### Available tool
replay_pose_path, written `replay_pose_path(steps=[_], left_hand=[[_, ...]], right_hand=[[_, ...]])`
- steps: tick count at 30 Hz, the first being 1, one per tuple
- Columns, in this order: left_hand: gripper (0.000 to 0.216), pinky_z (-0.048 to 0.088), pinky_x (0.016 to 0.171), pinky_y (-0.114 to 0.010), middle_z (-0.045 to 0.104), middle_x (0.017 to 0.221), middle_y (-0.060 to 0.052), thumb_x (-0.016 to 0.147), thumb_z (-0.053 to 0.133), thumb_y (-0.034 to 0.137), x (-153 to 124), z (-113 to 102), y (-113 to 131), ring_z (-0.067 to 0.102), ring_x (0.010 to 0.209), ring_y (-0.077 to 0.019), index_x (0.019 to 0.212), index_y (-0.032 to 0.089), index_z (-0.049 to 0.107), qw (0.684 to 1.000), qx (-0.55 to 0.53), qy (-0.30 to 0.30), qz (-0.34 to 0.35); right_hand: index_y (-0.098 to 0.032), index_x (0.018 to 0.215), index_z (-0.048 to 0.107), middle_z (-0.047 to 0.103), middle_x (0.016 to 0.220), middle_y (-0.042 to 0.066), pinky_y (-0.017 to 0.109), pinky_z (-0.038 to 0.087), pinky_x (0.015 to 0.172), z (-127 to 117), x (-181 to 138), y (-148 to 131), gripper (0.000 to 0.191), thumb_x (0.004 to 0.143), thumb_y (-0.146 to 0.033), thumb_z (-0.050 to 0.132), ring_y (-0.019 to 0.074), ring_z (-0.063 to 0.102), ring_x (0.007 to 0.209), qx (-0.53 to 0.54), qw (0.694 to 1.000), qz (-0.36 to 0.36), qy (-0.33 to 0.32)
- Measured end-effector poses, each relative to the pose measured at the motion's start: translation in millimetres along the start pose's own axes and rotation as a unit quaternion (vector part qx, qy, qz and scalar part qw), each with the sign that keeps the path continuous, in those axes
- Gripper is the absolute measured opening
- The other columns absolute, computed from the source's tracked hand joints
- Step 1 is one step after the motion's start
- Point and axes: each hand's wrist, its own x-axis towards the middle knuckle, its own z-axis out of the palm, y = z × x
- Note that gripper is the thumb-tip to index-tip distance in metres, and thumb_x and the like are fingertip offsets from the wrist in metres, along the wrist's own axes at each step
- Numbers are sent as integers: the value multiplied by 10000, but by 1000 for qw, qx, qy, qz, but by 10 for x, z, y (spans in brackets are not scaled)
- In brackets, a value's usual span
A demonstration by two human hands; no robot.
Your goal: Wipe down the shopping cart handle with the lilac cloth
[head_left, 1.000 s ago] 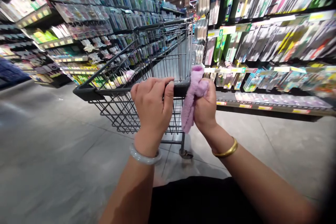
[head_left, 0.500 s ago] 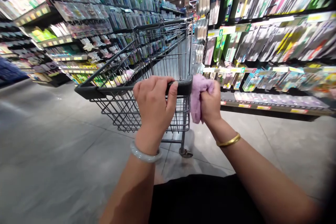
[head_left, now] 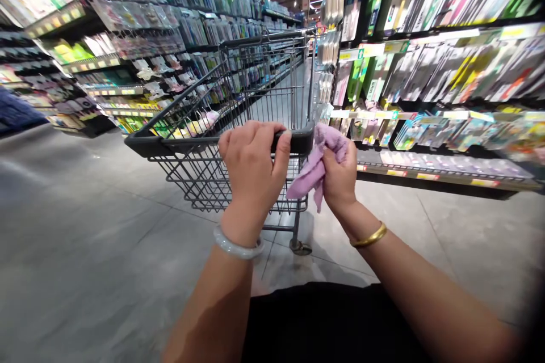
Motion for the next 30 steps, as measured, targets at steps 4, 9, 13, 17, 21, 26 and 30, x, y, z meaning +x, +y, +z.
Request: replay_pose_path(steps=[4, 9, 13, 17, 21, 26, 30], left_hand=[[241, 310, 942, -418, 683, 965, -21, 999, 470, 423, 0, 4, 9, 568, 982, -223, 986, 261, 648, 1000, -5, 0, -4], [225, 313, 944, -424, 683, 966, -21, 995, 479, 418, 1, 4, -5, 572, 985, -227, 982, 266, 645, 1000, -9, 1, -4], [226, 314, 947, -421, 681, 962, -24, 996, 473, 419, 2, 1, -18, 566, 983, -228, 980, 271, 643, 1000, -10, 0, -8], [234, 315, 962, -426, 680, 974, -33, 994, 469, 430, 1, 11, -20, 565, 999, -236, 976, 271, 639, 1000, -8, 6, -11], [236, 316, 957, -423, 676, 974, -33, 997, 459, 423, -1, 16, -17, 566, 998, -234, 973, 270, 637, 1000, 0, 7, -12], [228, 320, 950, -424, 679, 968, -28, 996, 466, 415, -2, 10, -34, 572, 982, -230, 963, 265, 634, 1000, -1, 7, -15], [225, 321, 948, -425, 677, 951, -29, 992, 474, 416, 4, 20, -57, 571, 981, -233, 952, 266, 637, 1000, -1, 10, -18]], right_hand=[[-264, 1145, 529, 568, 1149, 24, 406, 470, 1026, 34, 16, -427, 355, 828, -336, 671, 173, 577, 1090, 7, 996, -83, -2], [-245, 984, 525, 551, 1001, 3, 383, 473, 947, -37, -47, -241, 318, 712, -244, 690, 179, 557, 1010, -77, 980, -180, -43], [-231, 949, 519, 547, 880, -18, 335, 491, 791, -87, -106, -92, 219, 753, -249, 615, 142, 548, 813, -108, 984, -112, -81], [-255, 991, 524, 560, 942, 7, 376, 498, 863, -77, -65, -408, 250, 770, -282, 638, 176, 571, 918, -90, 979, -174, -63], [-269, 990, 518, 557, 948, 25, 402, 503, 846, -100, -55, -394, 311, 729, -259, 687, 205, 560, 938, -130, 948, -275, -96], [-249, 985, 511, 544, 855, 13, 351, 491, 666, -148, -126, -147, 297, 719, -196, 632, 174, 531, 764, -172, 936, -265, -152], [-276, 1060, 516, 583, 993, 33, 406, 530, 808, -108, -158, -440, 364, 738, -250, 685, 205, 580, 923, -146, 924, -315, -159]])
